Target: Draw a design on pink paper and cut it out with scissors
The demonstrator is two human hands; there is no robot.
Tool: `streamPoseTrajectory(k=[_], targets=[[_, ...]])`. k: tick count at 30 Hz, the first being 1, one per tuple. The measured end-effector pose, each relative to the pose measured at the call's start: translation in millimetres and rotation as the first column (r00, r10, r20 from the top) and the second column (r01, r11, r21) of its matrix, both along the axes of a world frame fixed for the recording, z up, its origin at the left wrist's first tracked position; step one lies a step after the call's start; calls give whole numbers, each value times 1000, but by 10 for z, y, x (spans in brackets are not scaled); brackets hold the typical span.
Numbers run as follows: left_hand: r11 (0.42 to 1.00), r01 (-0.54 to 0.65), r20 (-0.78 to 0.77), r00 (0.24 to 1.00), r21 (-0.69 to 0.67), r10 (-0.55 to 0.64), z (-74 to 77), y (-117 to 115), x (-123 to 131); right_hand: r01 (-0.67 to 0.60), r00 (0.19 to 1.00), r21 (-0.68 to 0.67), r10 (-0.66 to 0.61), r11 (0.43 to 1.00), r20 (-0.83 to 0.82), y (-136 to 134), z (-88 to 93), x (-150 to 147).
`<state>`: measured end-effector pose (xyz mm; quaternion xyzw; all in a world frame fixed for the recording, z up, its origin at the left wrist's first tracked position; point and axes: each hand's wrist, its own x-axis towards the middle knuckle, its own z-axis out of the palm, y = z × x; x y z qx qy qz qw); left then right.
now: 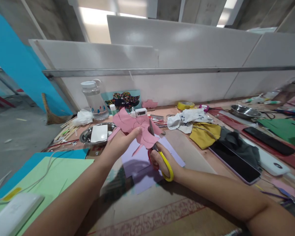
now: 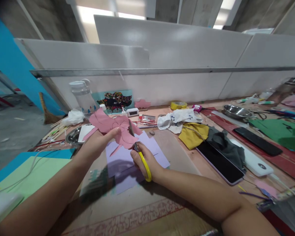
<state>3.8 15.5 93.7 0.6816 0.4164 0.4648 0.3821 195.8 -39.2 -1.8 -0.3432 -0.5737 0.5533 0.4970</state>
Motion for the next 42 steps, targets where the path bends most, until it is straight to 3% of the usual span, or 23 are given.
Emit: streamPoseTrajectory(k=[10, 18, 28, 34, 42], targets=[[994, -89, -150, 986, -65, 78, -7, -28, -3, 3, 1000, -7, -3, 1000, -27, 9, 24, -14], [996, -80, -156, 985, -50, 71, 30, -69, 49, 38, 999, -30, -39, 999, -16, -5, 88, -22], [984, 37, 40, 999, -175, -30, -112, -38, 105, 64, 998, -26, -65, 998, -28, 15, 78, -30], [935, 135, 262, 964, -328, -47, -43, -55, 170, 40, 999, -57, -42, 998, -32, -15, 152, -31], [927, 107, 244, 970, -359, -17, 8, -70, 188, 50, 997, -45, -53, 998, -50, 31, 28, -20]])
